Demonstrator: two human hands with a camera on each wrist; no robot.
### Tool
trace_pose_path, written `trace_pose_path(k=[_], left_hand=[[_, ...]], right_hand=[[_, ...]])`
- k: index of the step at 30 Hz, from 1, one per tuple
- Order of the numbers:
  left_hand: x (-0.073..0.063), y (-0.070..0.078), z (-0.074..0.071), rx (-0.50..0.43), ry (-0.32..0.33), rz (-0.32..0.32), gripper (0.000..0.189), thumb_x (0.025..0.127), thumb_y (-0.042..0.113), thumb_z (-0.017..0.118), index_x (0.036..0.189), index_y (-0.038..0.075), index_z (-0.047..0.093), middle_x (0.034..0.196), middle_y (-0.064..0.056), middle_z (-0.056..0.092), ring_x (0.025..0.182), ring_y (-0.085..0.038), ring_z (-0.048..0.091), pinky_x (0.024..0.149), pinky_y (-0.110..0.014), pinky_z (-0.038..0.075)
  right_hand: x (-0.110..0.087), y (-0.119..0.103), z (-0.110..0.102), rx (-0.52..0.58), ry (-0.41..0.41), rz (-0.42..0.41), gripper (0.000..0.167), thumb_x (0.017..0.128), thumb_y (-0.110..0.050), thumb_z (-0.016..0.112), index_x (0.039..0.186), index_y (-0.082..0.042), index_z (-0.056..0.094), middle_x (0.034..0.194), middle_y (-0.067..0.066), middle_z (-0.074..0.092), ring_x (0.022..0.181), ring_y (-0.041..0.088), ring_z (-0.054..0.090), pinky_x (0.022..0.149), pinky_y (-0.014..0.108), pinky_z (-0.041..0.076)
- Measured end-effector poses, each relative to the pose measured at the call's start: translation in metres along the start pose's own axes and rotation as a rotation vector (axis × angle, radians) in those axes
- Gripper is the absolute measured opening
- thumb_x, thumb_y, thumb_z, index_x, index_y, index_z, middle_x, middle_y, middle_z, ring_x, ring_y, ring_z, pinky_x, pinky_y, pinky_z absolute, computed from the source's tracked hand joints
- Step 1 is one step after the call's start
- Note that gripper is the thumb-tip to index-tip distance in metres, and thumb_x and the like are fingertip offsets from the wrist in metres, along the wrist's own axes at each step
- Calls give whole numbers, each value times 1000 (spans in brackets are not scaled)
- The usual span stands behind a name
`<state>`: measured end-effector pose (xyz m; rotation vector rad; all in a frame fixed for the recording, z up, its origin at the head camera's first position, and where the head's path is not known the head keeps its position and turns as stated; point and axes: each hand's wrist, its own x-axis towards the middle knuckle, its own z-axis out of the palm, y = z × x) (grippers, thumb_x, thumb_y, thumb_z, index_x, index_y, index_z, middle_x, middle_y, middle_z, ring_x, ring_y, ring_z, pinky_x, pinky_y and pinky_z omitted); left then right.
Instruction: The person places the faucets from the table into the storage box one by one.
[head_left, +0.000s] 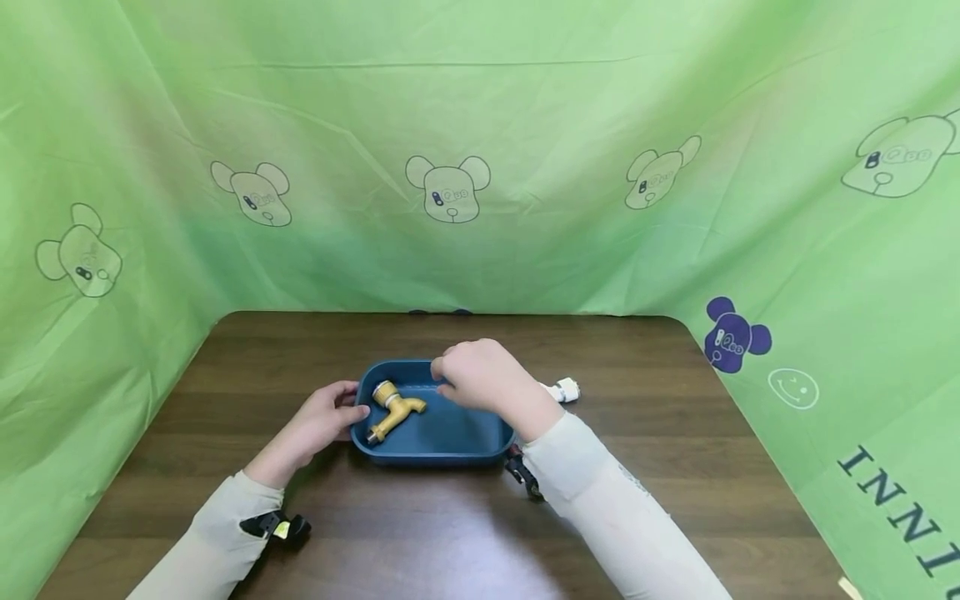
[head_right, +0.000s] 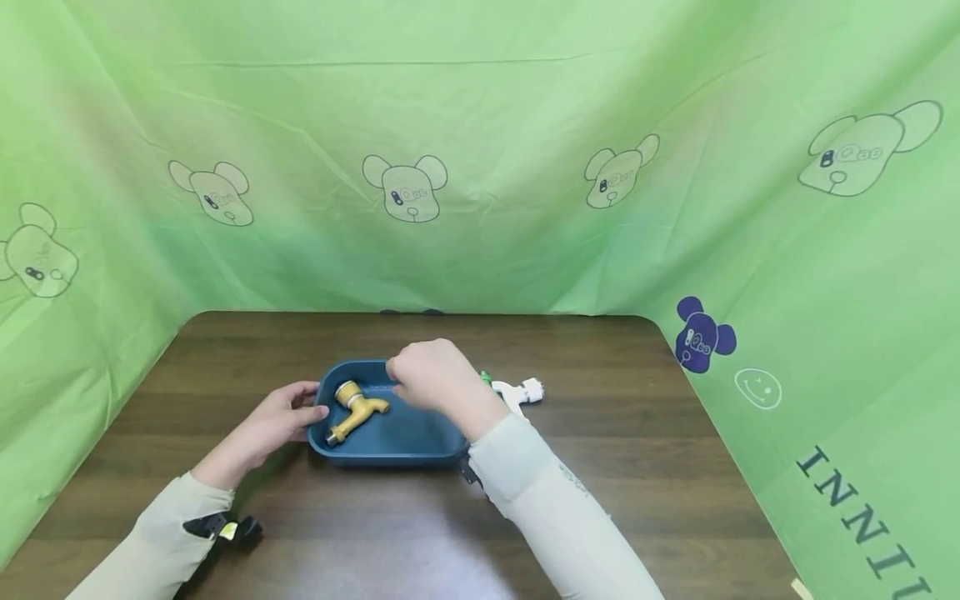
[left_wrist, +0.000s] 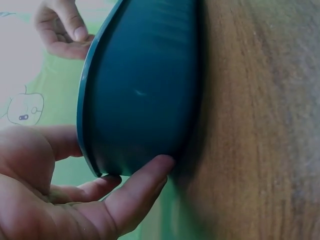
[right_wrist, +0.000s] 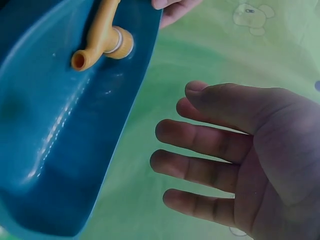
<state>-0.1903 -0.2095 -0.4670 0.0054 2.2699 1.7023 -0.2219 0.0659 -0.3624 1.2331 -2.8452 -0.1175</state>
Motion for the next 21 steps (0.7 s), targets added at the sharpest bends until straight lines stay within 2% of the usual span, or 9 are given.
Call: trace_pose_path(k=[6, 11, 16, 21], left_hand=[[0, 7, 2, 34, 0, -21, 55, 101, 7, 61, 148, -9, 39, 139, -30, 54, 114, -34, 66, 82, -42, 63], [-1, 10, 3, 56, -10, -31, 55, 100, 6, 62, 147, -10, 39, 138, -32, 54, 112, -36, 67, 79, -43, 64], [-1, 12, 3, 69, -21, -27, 56, 100, 7, 62, 148, -10, 38, 138, -32, 53, 112, -37, 67, 78, -43, 64], [-2, 12, 1, 69, -26, -21, 57, 101, 6, 61, 149, -11, 36, 139, -33, 52, 114, -39, 65, 78, -44, 64]], right_hand=[[-11, 8, 3, -8, 22, 16, 18, 96, -32, 71, 110, -22, 77, 104, -7, 75, 88, 10, 69, 73, 34, 58], [-24, 13, 5, -10, 56, 22, 12, 96, -32, 72, 102, -23, 76, 96, -8, 73, 81, 9, 66, 68, 32, 56], [-40, 19, 7, -8, 101, 28, 9, 95, -31, 73, 97, -23, 75, 90, -8, 70, 77, 10, 63, 67, 34, 54], [-55, 24, 9, -4, 135, 28, 10, 94, -30, 74, 98, -21, 76, 91, -7, 71, 80, 13, 66, 69, 36, 55]])
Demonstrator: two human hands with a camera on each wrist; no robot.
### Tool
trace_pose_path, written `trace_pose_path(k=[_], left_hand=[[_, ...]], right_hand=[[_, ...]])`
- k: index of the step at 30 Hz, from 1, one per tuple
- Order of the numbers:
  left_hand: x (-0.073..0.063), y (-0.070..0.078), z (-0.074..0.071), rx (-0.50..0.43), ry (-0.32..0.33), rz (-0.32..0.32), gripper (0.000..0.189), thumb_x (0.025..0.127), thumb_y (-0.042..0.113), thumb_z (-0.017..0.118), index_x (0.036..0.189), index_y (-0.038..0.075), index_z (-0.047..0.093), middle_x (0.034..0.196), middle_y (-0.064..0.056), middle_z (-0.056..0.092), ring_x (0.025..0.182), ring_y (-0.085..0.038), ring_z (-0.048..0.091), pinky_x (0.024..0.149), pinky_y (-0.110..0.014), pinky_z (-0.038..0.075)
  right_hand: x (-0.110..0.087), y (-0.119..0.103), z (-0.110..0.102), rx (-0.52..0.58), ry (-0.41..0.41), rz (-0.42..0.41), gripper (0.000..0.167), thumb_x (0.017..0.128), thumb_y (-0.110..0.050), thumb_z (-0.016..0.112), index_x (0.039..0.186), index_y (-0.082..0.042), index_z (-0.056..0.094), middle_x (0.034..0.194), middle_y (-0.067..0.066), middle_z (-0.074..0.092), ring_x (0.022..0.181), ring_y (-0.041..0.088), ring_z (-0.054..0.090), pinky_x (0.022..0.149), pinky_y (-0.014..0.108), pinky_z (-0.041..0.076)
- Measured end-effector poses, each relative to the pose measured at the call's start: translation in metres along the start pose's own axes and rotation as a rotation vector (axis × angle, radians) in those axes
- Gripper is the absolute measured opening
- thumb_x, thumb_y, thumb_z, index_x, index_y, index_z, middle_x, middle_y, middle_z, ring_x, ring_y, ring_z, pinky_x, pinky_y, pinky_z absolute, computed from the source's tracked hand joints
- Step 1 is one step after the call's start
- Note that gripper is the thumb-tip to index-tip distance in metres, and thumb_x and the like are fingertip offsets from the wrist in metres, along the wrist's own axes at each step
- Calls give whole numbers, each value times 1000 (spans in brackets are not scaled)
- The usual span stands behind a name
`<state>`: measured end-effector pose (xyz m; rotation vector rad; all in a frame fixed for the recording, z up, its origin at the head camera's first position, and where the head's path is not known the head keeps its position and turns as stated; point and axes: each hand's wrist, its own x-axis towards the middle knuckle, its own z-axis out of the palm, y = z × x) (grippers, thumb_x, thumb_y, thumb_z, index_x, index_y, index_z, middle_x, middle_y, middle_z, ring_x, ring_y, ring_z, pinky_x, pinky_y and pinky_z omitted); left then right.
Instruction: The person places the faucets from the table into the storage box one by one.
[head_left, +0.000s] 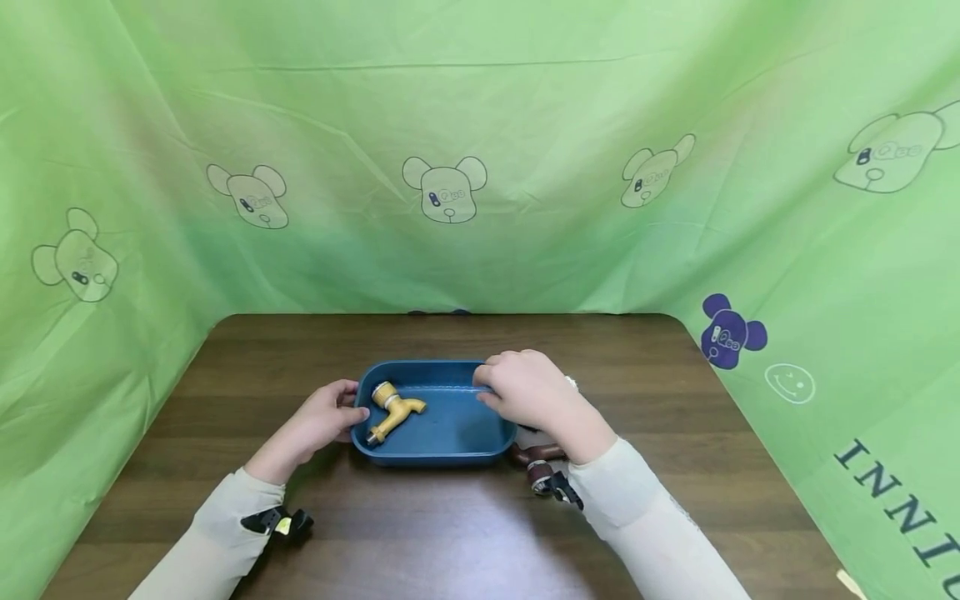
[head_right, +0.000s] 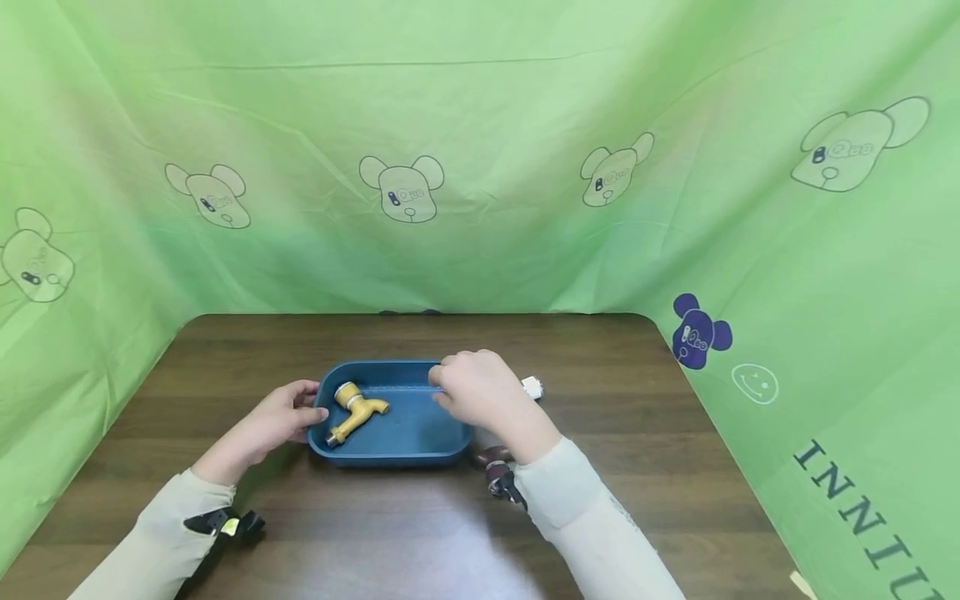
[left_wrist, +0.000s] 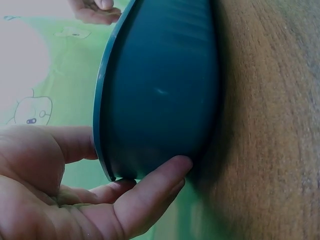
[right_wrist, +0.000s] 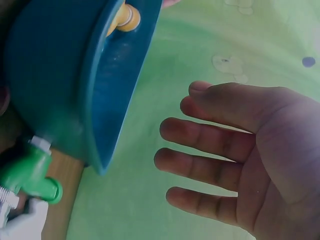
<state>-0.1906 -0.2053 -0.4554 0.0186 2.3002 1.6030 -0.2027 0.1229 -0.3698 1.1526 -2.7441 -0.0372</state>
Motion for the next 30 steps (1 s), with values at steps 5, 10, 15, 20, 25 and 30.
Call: trace_pose_path(k=[5, 10, 15, 20, 25, 30], left_hand=[[1, -3, -2, -13, 1, -5, 56, 101, 7, 61, 148, -10, 37, 138, -32, 53, 112, -36, 67, 79, -43, 64], [2, -7, -3, -11, 16, -19, 54, 101, 7, 62, 147, -9, 40, 138, -30, 54, 109, -31, 68, 79, -43, 64], [2, -6, -3, -4, 18, -22, 54, 100, 8, 62, 146, -9, 40, 138, -30, 55, 109, -31, 68, 80, -43, 63], [2, -5, -3, -4, 19, -25, 54, 101, 8, 62, 147, -8, 40, 138, -30, 55, 109, -32, 68, 80, -43, 63], [3, -5, -2, -7, 20, -20, 53, 100, 8, 62, 146, -8, 40, 137, -30, 55, 109, -31, 68, 80, -43, 63], [3, -5, -1, -14, 19, -16, 53, 100, 7, 62, 146, -8, 41, 137, -29, 55, 109, -32, 68, 80, -43, 63]], right_hand=[[-11, 7, 4, -3, 24, -3, 8, 92, -29, 76, 95, -21, 75, 90, -7, 71, 80, 13, 67, 69, 35, 56], [-21, 10, 7, -2, 44, -13, 8, 91, -28, 77, 95, -22, 76, 88, -8, 69, 78, 13, 65, 69, 35, 55], [-32, 12, 7, 4, 52, 1, 11, 90, -28, 78, 98, -21, 77, 91, -6, 72, 81, 14, 67, 73, 37, 57], [-43, 17, 8, -5, 87, -6, 13, 89, -27, 79, 100, -20, 78, 94, -7, 73, 86, 15, 69, 75, 37, 57], [-53, 21, 7, -11, 97, 5, 13, 89, -27, 78, 101, -21, 78, 93, -8, 73, 85, 14, 68, 75, 36, 57], [-62, 23, 6, -8, 98, 22, 10, 89, -26, 78, 98, -20, 77, 88, -9, 69, 81, 13, 64, 72, 35, 55]])
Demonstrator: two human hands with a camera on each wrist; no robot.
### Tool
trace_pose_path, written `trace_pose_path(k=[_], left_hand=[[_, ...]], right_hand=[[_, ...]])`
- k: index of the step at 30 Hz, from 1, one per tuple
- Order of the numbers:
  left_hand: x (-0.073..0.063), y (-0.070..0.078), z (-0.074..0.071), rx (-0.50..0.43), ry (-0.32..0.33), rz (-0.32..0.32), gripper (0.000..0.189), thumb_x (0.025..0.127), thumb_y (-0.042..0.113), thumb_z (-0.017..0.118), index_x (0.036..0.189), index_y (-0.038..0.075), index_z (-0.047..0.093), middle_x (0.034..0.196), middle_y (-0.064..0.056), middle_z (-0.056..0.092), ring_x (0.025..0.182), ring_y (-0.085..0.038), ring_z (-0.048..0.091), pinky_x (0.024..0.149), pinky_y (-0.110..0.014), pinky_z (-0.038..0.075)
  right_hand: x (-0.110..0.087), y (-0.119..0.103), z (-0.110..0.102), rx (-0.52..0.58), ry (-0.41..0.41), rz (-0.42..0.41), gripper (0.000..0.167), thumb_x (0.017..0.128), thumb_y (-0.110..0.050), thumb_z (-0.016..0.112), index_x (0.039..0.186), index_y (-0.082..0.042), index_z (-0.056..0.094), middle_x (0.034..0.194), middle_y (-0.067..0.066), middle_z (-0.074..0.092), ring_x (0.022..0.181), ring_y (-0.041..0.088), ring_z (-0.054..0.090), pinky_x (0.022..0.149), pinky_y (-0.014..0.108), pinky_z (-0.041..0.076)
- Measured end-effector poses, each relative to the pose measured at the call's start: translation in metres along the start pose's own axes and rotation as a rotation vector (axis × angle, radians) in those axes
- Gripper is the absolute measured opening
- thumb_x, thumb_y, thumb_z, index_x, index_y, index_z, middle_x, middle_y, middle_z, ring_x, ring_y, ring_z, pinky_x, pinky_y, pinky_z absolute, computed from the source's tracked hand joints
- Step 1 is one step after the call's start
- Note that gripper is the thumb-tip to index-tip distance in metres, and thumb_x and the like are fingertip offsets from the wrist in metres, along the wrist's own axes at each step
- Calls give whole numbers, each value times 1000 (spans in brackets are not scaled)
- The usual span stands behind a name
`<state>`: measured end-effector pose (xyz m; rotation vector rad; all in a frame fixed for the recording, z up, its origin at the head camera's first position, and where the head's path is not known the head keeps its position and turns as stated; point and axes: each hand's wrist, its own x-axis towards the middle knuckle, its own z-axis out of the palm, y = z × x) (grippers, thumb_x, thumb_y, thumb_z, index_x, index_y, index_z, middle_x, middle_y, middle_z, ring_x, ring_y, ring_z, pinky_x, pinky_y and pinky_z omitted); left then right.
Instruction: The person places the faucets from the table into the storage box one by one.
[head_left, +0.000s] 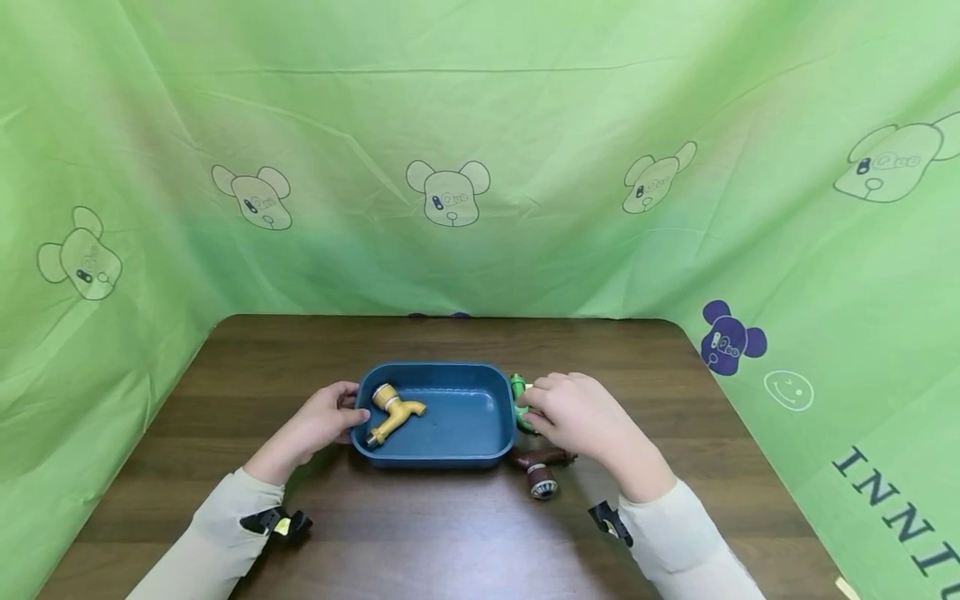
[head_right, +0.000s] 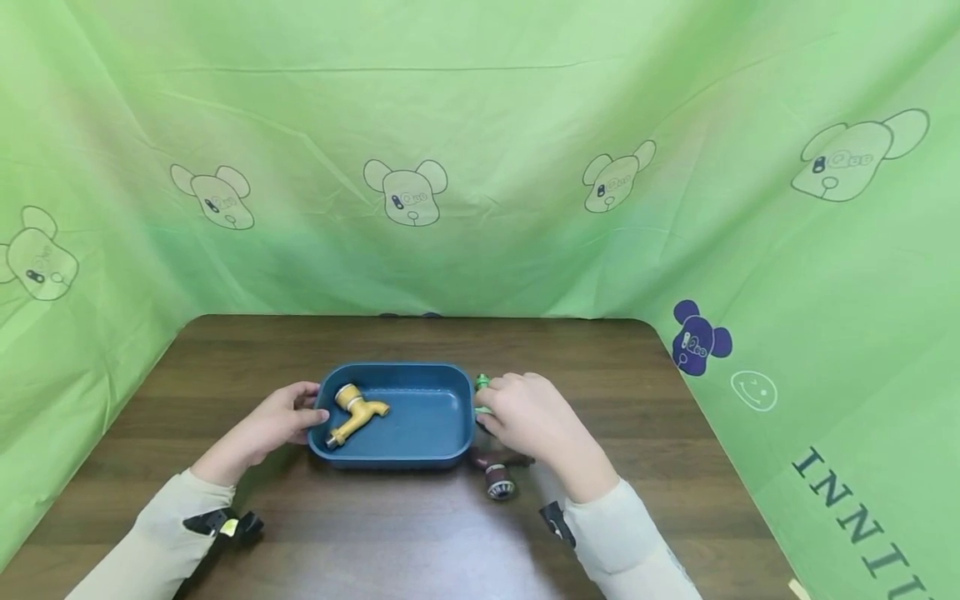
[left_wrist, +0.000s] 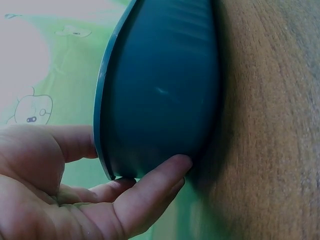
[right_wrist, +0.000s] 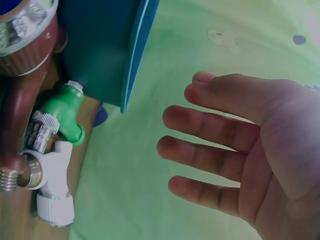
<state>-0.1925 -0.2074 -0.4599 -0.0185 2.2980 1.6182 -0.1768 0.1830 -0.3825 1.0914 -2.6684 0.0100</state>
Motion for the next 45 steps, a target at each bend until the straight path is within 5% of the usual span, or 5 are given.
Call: trace_pose_path(k=[8, 24, 45], left_hand=[[-2, 2, 0, 7, 0, -4, 54, 100, 7, 63, 147, -8, 40, 137, -30, 54, 110, -33, 67, 80, -43, 64], [1, -1, -2, -4, -3, -5, 55, 101, 8, 62, 147, -8, 39, 139, -30, 53, 111, -32, 67, 81, -45, 63], [0, -2, 1, 5, 3, 0, 54, 101, 8, 63, 147, -8, 39, 140, -30, 53, 110, -32, 68, 81, -44, 63]], right_hand=[[-13, 8, 3, 11, 55, -9, 7, 88, -24, 80, 88, -25, 73, 76, -13, 59, 70, 9, 54, 65, 30, 49], [-27, 26, 12, 33, 42, 2, 8, 88, -23, 79, 92, -21, 73, 84, -10, 65, 75, 10, 61, 67, 35, 53], [-38, 36, 10, 96, -98, 92, 13, 86, -24, 81, 98, -23, 75, 90, -11, 71, 72, 6, 63, 67, 34, 55]])
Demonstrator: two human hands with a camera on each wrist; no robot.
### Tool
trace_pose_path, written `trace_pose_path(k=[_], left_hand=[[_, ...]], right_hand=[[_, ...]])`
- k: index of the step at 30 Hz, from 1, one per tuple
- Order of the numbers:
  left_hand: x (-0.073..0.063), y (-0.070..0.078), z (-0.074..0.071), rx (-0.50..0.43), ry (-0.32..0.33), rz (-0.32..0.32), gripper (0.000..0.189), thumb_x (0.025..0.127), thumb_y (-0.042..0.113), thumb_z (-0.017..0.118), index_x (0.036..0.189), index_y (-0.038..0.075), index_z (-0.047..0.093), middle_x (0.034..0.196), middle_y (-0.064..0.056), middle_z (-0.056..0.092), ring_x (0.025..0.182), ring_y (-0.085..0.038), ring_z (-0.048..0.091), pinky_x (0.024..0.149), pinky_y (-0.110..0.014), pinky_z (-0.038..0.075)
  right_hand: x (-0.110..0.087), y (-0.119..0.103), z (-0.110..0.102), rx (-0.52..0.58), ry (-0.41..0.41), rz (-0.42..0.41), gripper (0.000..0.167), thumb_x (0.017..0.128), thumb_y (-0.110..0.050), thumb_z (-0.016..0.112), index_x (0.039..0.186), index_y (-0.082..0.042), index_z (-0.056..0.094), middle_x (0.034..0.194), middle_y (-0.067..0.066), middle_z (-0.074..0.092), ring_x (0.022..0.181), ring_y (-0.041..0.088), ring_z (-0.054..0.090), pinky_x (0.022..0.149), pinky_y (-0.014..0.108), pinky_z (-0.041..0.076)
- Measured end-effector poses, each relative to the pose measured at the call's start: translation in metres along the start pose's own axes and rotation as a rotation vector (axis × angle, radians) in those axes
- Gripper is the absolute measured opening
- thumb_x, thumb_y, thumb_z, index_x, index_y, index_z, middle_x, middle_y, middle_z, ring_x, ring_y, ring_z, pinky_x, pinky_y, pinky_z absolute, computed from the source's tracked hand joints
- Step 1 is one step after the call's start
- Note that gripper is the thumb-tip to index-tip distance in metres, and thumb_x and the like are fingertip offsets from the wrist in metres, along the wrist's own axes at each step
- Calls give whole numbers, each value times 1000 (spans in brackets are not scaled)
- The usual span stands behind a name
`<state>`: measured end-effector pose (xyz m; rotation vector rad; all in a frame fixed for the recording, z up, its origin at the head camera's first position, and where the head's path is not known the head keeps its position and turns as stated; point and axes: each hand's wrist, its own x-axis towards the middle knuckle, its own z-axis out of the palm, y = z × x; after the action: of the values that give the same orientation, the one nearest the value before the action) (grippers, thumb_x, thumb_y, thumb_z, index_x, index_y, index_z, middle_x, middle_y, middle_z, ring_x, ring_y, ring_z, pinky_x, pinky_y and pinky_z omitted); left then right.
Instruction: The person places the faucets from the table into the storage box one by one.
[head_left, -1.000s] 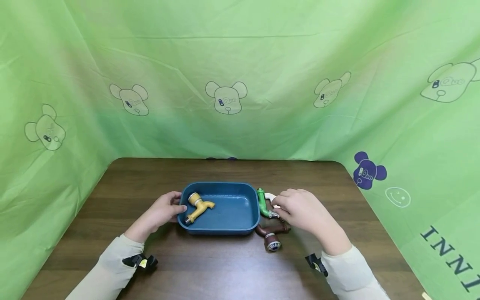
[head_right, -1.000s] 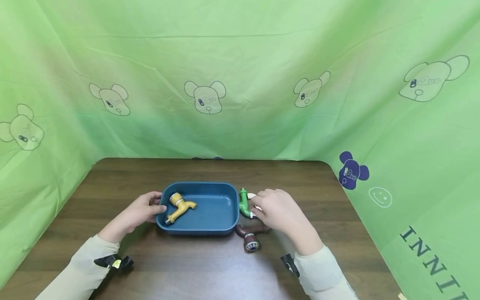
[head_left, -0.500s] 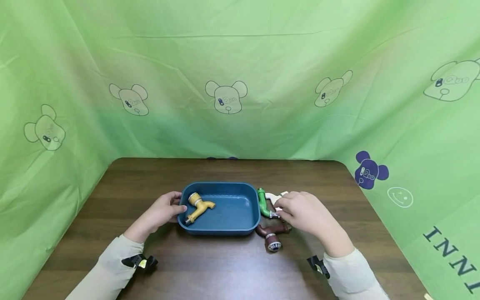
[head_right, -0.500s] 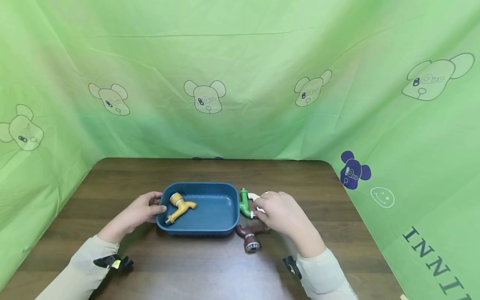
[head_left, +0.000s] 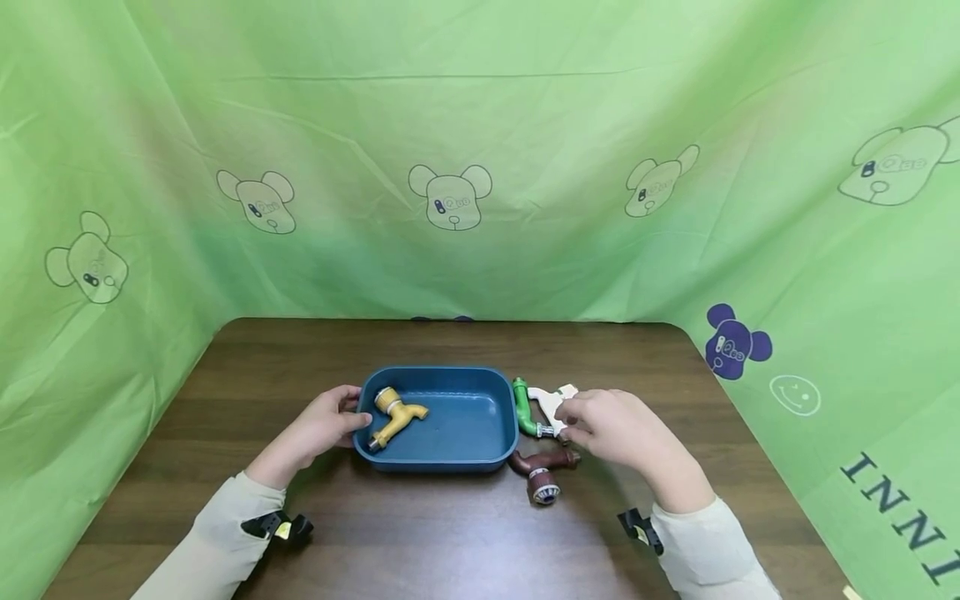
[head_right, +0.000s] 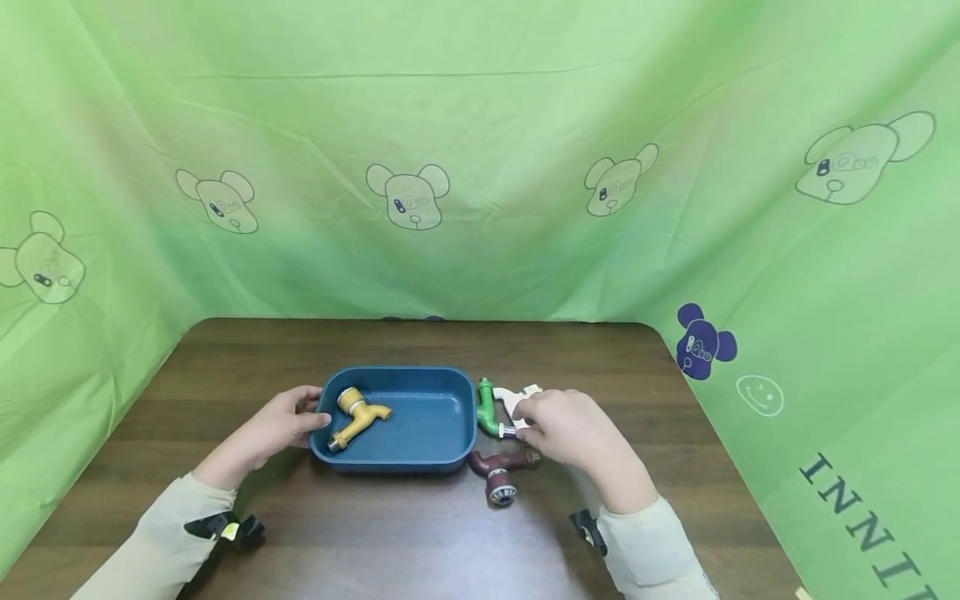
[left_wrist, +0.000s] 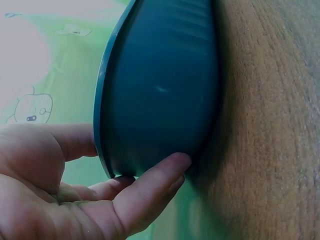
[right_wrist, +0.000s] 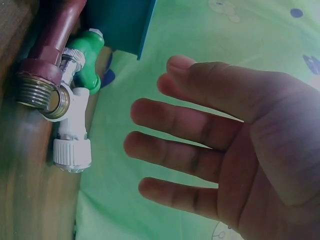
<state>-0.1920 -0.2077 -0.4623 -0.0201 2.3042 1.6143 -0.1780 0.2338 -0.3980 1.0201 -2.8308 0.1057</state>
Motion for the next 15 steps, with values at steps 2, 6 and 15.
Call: trace_pose_path(k=[2, 6, 15], left_hand=[[0, 0, 0, -2, 3, 3, 54, 100, 8, 63, 147, -8, 40, 139, -30, 54, 110, -32, 68, 81, -44, 63], [0, 0, 0, -5, 1, 2, 55, 101, 8, 63, 147, -8, 39, 140, -30, 53, 110, -32, 68, 81, -44, 63], [0, -1, -1, -3, -8, -9, 56, 101, 9, 63, 148, -8, 38, 143, -31, 51, 114, -35, 67, 82, -44, 63]], right_hand=[[0, 1, 0, -2, -12, 3, 13, 86, -23, 81, 98, -22, 75, 90, -11, 72, 73, 7, 64, 67, 35, 56], [1, 2, 2, 22, -62, 33, 12, 86, -24, 80, 97, -22, 74, 88, -12, 70, 72, 5, 62, 66, 35, 55], [0, 4, 4, 92, -138, 104, 11, 86, -24, 80, 95, -24, 73, 81, -19, 65, 69, 3, 57, 64, 36, 52]])
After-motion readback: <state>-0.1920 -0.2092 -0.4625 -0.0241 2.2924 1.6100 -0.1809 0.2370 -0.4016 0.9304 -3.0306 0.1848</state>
